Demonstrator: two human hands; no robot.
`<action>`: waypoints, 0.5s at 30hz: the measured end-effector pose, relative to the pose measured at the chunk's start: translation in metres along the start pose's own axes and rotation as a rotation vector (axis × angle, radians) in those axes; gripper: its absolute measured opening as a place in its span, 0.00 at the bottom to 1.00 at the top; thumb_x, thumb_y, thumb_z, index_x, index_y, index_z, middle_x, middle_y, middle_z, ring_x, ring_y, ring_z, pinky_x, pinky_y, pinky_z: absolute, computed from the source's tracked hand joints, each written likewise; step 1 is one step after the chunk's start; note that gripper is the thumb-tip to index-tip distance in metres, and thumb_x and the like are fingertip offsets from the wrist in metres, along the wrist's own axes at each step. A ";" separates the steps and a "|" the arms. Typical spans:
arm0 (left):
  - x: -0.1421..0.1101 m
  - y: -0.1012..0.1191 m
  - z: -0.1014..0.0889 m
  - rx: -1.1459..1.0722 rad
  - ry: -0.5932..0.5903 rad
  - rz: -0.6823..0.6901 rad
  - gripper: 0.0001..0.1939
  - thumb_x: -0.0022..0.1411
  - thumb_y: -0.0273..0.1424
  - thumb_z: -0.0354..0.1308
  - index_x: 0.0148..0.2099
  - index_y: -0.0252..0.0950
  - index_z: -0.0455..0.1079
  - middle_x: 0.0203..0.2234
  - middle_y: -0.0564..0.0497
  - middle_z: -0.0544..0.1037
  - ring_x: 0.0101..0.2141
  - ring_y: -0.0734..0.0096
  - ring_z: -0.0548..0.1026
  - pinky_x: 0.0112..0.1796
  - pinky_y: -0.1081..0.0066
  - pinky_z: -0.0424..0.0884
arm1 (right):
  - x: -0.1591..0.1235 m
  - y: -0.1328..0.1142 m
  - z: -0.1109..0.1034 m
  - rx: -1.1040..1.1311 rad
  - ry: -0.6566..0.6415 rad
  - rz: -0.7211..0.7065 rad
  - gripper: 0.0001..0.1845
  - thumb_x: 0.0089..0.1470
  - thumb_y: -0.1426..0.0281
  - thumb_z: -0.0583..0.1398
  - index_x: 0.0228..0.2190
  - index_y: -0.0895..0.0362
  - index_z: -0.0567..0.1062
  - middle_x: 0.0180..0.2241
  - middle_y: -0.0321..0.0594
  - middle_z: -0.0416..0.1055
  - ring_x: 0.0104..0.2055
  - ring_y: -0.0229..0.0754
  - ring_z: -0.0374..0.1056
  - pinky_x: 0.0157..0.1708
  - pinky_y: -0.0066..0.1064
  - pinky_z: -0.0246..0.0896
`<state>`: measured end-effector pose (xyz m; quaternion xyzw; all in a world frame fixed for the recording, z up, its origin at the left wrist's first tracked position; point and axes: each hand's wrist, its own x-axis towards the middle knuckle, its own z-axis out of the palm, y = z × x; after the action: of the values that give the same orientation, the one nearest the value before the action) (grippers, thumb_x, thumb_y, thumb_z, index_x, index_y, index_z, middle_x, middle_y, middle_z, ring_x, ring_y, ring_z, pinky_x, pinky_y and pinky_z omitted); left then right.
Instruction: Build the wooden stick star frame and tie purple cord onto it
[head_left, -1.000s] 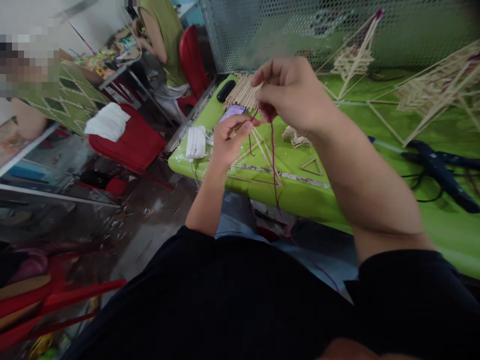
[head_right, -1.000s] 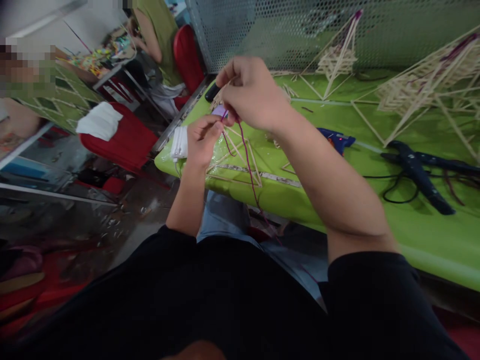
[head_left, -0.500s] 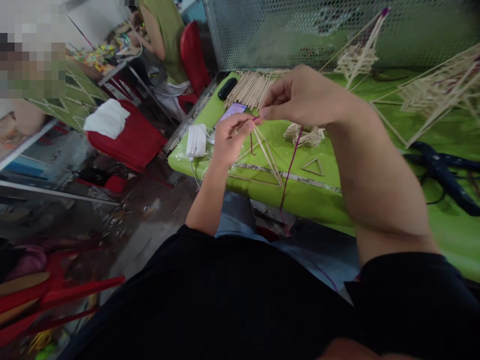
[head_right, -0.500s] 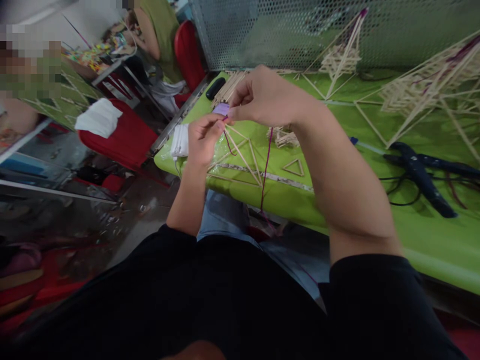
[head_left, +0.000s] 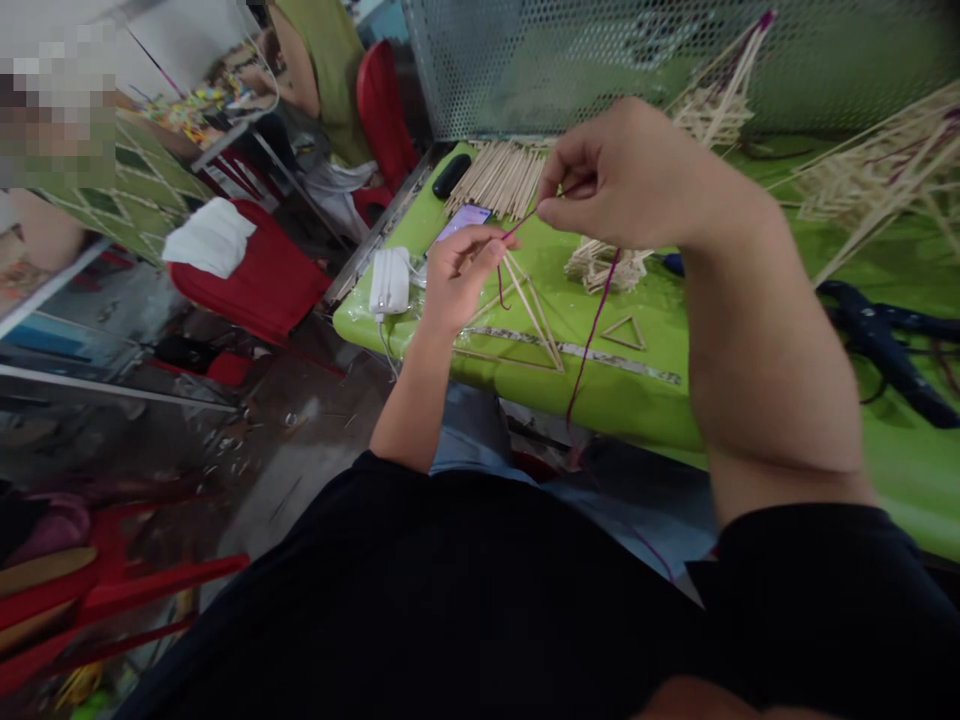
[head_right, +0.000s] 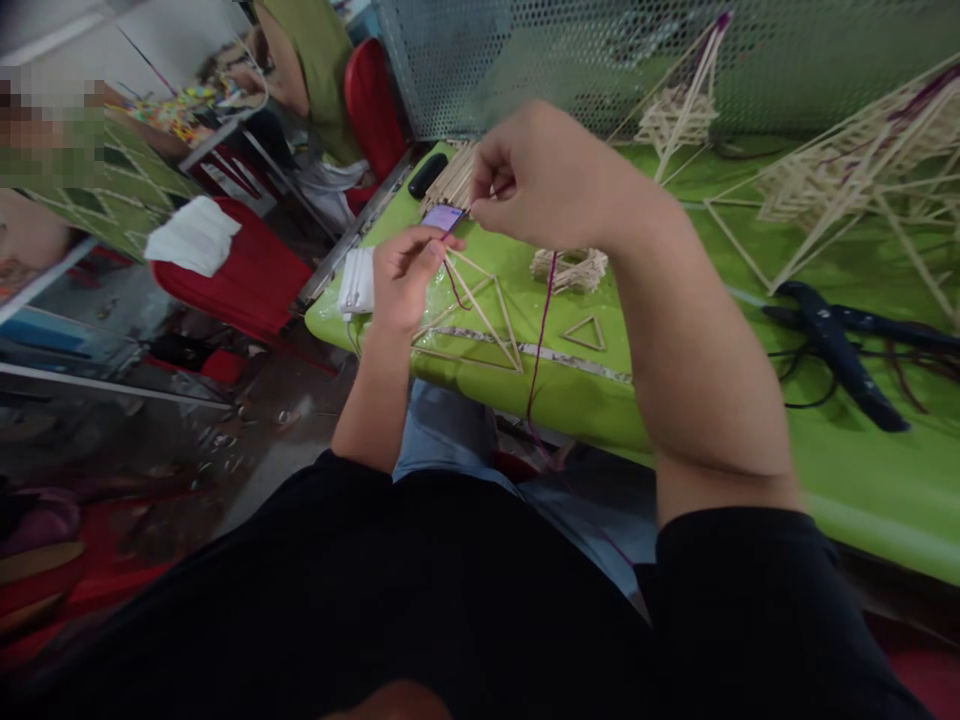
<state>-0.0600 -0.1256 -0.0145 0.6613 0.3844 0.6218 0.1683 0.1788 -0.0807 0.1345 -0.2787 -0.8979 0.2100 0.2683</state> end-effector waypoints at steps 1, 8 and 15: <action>0.000 0.000 0.000 -0.015 -0.003 -0.006 0.22 0.77 0.59 0.66 0.51 0.47 0.86 0.41 0.52 0.88 0.39 0.63 0.88 0.44 0.56 0.85 | 0.000 -0.001 0.000 0.006 0.037 -0.018 0.05 0.64 0.84 0.69 0.35 0.67 0.86 0.21 0.21 0.66 0.27 0.22 0.57 0.30 0.18 0.53; 0.002 0.003 -0.001 -0.116 -0.019 -0.030 0.23 0.74 0.60 0.69 0.50 0.46 0.86 0.43 0.50 0.90 0.44 0.60 0.90 0.48 0.55 0.85 | 0.006 0.003 0.002 0.108 0.158 -0.100 0.15 0.59 0.88 0.71 0.30 0.57 0.82 0.22 0.26 0.69 0.26 0.26 0.60 0.28 0.27 0.54; 0.001 0.001 0.000 -0.128 -0.009 -0.059 0.25 0.73 0.61 0.70 0.50 0.45 0.84 0.43 0.50 0.91 0.46 0.59 0.90 0.50 0.52 0.85 | 0.009 -0.002 0.016 0.091 0.229 -0.139 0.19 0.56 0.87 0.69 0.29 0.51 0.75 0.24 0.27 0.66 0.27 0.33 0.57 0.30 0.36 0.52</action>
<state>-0.0598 -0.1256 -0.0133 0.6404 0.3622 0.6369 0.2304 0.1615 -0.0806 0.1266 -0.2256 -0.8680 0.1985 0.3954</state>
